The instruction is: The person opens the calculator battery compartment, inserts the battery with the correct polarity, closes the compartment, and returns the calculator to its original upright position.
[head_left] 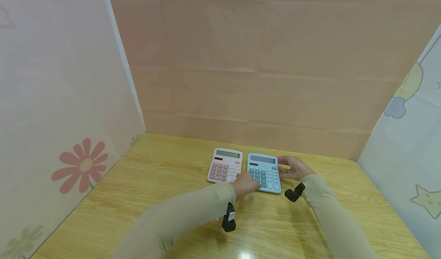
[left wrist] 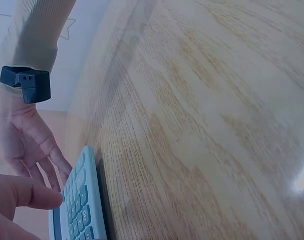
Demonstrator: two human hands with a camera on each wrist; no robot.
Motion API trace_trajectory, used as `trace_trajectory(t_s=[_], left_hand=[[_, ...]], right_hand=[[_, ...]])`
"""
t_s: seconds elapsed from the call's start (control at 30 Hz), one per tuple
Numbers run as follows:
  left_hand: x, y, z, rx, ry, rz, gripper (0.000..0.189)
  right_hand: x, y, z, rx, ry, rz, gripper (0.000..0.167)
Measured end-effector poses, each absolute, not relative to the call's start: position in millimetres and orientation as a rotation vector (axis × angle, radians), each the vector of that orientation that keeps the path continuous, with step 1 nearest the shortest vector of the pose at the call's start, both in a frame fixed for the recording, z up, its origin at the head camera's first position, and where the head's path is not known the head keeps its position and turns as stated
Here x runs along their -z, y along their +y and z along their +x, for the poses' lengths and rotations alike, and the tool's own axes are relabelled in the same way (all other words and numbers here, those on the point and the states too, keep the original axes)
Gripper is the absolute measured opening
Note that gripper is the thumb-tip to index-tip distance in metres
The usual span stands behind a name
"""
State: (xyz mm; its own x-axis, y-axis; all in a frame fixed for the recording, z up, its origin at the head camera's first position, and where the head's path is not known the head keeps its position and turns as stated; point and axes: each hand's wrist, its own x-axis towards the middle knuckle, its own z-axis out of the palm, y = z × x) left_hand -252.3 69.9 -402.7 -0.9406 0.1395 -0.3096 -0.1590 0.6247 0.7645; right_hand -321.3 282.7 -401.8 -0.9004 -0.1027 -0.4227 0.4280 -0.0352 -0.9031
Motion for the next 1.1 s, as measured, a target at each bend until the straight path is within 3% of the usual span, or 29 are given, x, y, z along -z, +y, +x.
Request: trace_trajectory(t_s=[1.1], left_hand=[[406.9, 72.6, -253.5, -1.142, 2.529, 0.008, 0.052]], right_hand=[[397.8, 280.8, -319.2, 1.989, 1.872, 0.355, 0.053]])
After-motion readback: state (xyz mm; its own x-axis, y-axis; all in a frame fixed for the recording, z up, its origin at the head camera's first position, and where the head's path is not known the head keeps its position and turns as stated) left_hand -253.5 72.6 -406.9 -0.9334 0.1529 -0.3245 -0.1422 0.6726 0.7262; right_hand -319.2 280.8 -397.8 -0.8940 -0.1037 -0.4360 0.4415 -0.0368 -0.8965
